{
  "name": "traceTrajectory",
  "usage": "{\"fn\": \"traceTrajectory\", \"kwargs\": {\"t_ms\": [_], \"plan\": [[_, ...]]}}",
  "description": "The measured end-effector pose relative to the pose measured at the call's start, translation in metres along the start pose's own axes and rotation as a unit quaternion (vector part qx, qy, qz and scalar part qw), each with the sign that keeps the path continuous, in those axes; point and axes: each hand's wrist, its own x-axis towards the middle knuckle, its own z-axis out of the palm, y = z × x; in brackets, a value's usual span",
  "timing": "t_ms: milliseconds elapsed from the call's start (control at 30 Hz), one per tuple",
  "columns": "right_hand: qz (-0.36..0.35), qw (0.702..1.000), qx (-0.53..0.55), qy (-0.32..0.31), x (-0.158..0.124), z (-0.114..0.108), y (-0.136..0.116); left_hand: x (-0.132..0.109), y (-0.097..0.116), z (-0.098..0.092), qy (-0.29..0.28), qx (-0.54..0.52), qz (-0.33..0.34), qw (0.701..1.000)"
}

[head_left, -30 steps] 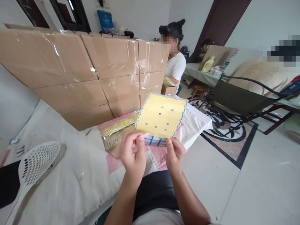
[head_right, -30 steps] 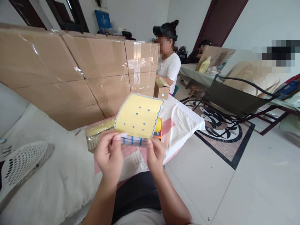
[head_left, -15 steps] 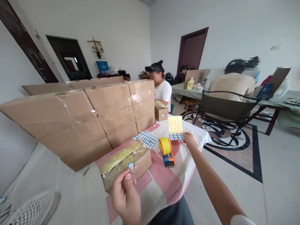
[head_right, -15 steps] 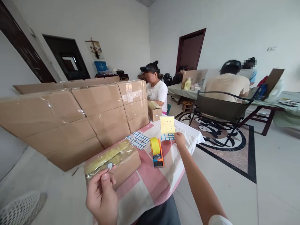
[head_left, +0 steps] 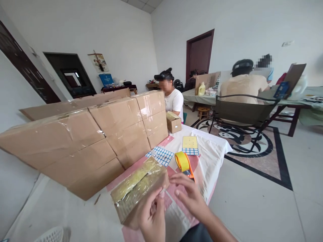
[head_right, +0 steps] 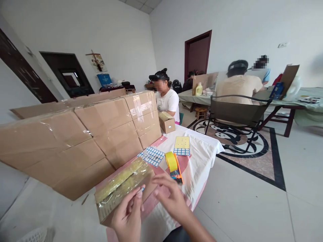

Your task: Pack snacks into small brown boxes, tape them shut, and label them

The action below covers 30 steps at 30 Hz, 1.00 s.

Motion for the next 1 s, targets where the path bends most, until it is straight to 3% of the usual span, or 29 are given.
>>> {"fn": "traceTrajectory", "kwargs": {"t_ms": [133,267,367,467,533,567,633,700,767,867,1000], "plan": [[-0.043,0.996,0.077,0.019,-0.001,0.036,-0.024,-0.001,0.0,0.001,-0.026,-0.015,0.028,0.999],[-0.032,0.992,0.109,0.052,0.013,0.044,-0.029,-0.004,0.001,0.003,0.017,-0.03,0.004,0.999],[-0.003,0.992,0.109,0.056,0.015,0.044,-0.028,-0.008,0.004,0.004,0.007,-0.01,0.004,1.0],[0.017,0.991,0.128,0.04,0.011,0.041,-0.023,-0.001,0.007,-0.001,0.039,0.068,0.033,0.996],[0.033,0.989,0.142,0.042,0.008,0.036,-0.015,0.015,0.005,-0.011,0.055,0.202,0.078,0.975],[0.043,0.988,0.142,0.049,0.007,0.033,-0.01,0.027,0.001,-0.019,0.029,0.285,0.099,0.953],[0.064,0.987,0.13,0.064,0.006,0.025,0.002,0.055,-0.011,-0.038,-0.086,0.431,0.112,0.891],[0.082,0.988,0.111,0.067,0.006,0.017,0.013,0.082,-0.026,-0.062,-0.202,0.493,0.081,0.843],[0.098,0.99,0.088,0.048,0.007,0.009,0.02,0.102,-0.04,-0.089,-0.287,0.5,0.058,0.815],[0.116,0.991,0.058,-0.022,0.01,0.002,0.027,0.116,-0.05,-0.127,-0.386,0.461,0.076,0.795],[0.109,0.98,0.04,-0.161,0.012,0.006,0.034,0.12,-0.046,-0.16,-0.398,0.41,0.086,0.816]]}}
